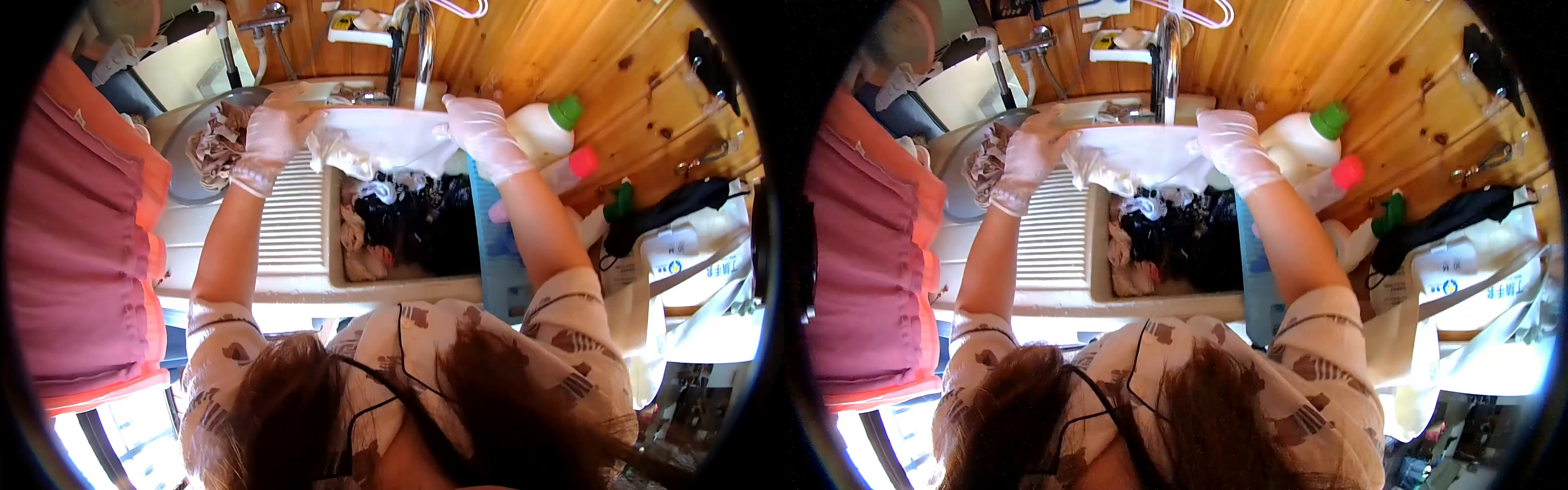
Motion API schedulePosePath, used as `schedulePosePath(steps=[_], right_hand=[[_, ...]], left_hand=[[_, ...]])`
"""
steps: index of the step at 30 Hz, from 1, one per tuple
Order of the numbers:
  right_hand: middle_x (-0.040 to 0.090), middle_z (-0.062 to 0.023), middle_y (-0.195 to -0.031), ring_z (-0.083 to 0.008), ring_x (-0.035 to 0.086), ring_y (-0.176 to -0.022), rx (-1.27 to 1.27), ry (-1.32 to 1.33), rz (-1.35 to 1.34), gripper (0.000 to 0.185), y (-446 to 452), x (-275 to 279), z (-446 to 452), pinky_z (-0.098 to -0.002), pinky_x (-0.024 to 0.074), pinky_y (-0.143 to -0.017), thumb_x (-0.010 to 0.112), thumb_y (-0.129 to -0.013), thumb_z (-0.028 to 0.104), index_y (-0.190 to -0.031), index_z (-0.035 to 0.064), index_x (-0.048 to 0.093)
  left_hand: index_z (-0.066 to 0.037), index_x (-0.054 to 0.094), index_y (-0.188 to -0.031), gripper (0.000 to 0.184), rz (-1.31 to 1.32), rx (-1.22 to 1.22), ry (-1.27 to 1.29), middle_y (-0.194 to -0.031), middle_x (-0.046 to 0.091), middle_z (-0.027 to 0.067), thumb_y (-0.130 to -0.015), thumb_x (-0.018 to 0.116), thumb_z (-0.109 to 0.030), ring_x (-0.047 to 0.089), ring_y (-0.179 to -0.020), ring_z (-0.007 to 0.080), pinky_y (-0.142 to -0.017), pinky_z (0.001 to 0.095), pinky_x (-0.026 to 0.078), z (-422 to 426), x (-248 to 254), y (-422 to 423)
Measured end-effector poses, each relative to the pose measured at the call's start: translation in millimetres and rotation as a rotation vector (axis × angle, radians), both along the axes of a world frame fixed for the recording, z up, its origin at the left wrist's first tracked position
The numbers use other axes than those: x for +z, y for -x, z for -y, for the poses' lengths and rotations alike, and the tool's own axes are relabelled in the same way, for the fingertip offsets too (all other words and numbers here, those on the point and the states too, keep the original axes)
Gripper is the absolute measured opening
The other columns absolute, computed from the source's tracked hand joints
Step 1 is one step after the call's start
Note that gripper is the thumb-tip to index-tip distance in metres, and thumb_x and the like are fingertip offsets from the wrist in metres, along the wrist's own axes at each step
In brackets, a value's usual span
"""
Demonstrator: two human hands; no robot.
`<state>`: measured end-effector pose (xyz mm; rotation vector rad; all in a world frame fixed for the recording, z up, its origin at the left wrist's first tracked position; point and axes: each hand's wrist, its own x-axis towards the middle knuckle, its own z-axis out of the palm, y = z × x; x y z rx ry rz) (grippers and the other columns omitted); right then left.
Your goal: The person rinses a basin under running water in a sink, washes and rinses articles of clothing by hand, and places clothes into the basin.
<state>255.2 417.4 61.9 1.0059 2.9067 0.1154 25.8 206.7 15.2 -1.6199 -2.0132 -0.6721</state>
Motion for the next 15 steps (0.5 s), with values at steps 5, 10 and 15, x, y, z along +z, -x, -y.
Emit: schedulePosePath(steps=[5,10,15], right_hand=[[0.065,-0.0146,-0.099,-0.0364,0.062,-0.086,0.228,-0.018,-0.420,0.032,5,-26,-34,-0.0428,0.0483,-0.080,0.061,-0.082,0.033,-0.092,0.0026,0.068],[0.058,-0.0144,-0.112,-0.0280,0.064,-0.082,-0.161,1.304,-0.816,0.028,18,-46,-8,-0.0391,0.0550,-0.075,0.055,-0.089,0.017,-0.112,0.0007,0.056],[0.053,-0.0152,-0.116,-0.0304,0.062,-0.094,-0.104,1.703,-0.886,0.051,18,-80,17,-0.0531,0.0533,-0.081,0.052,-0.081,-0.007,-0.128,0.0019,0.034]], left_hand=[[-0.008,0.070,-0.094,0.025,0.455,0.157,-0.034,-0.084,0.069,0.0141,-0.084,0.061,-0.030,0.066,-0.069,0.0312,-0.066,0.0380,0.053,-16,1,-7],[-0.007,0.062,-0.107,0.026,0.219,-0.196,-0.003,-0.097,0.064,0.0112,-0.084,0.064,-0.018,0.065,-0.082,0.0257,-0.071,0.0334,0.054,-64,-40,-18],[-0.008,0.062,-0.095,0.019,1.385,-0.666,0.105,-0.077,0.057,0.0011,-0.078,0.066,-0.014,0.058,-0.072,0.0151,-0.086,0.0312,0.052,-93,-43,-82]])
